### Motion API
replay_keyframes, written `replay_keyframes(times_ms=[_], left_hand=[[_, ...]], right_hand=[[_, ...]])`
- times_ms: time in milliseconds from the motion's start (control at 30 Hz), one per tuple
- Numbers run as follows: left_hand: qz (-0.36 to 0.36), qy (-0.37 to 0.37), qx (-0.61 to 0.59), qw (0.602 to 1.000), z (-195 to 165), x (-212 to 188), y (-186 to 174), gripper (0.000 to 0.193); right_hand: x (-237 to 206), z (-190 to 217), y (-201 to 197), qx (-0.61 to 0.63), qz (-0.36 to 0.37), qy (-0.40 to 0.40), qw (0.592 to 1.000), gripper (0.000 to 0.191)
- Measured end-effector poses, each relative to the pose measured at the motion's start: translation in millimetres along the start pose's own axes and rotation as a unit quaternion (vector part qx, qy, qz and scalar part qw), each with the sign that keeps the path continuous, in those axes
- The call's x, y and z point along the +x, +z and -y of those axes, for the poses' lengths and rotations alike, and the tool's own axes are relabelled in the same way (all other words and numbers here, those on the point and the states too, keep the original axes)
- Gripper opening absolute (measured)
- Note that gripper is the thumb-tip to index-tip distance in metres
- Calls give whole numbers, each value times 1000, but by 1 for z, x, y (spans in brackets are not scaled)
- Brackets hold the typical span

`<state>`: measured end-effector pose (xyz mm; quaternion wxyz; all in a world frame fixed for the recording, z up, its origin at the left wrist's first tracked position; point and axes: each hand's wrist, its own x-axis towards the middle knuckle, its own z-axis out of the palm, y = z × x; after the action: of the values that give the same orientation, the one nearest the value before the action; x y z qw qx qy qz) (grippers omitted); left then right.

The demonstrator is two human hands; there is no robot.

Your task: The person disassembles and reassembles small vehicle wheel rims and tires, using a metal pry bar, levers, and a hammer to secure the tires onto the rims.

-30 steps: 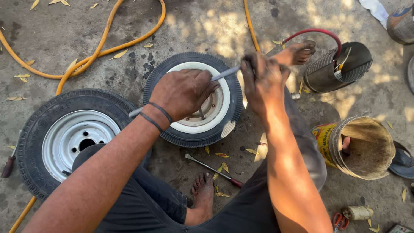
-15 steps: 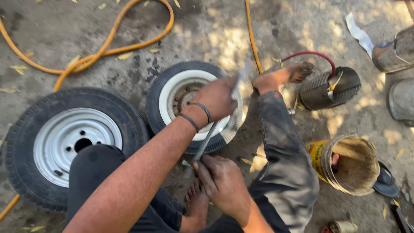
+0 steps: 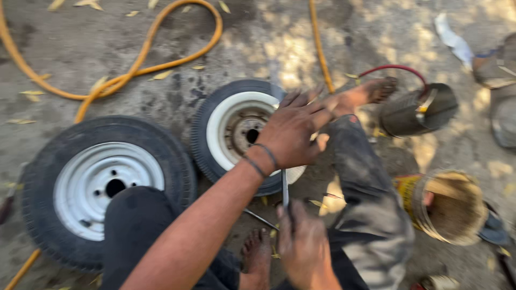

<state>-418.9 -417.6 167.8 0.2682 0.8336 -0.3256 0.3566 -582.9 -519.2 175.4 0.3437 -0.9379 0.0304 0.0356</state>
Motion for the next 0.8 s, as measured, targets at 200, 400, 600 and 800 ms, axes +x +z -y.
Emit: replay_keyframes(times_ms=[200, 400, 600, 800], left_hand=[[387, -263, -81, 880, 5, 4, 11, 77], [447, -4, -66, 892, -14, 12, -5, 24], [164, -107, -71, 978, 12, 7, -4, 35], [194, -296, 27, 935, 6, 6, 31, 77]], right_hand=[[17, -38, 9, 116, -94, -108, 983, 20], [116, -24, -94, -154, -223, -215, 938, 22], [22, -3, -38, -77, -82, -116, 987, 17], [-10, -40, 18, 33, -16, -97, 995, 13]])
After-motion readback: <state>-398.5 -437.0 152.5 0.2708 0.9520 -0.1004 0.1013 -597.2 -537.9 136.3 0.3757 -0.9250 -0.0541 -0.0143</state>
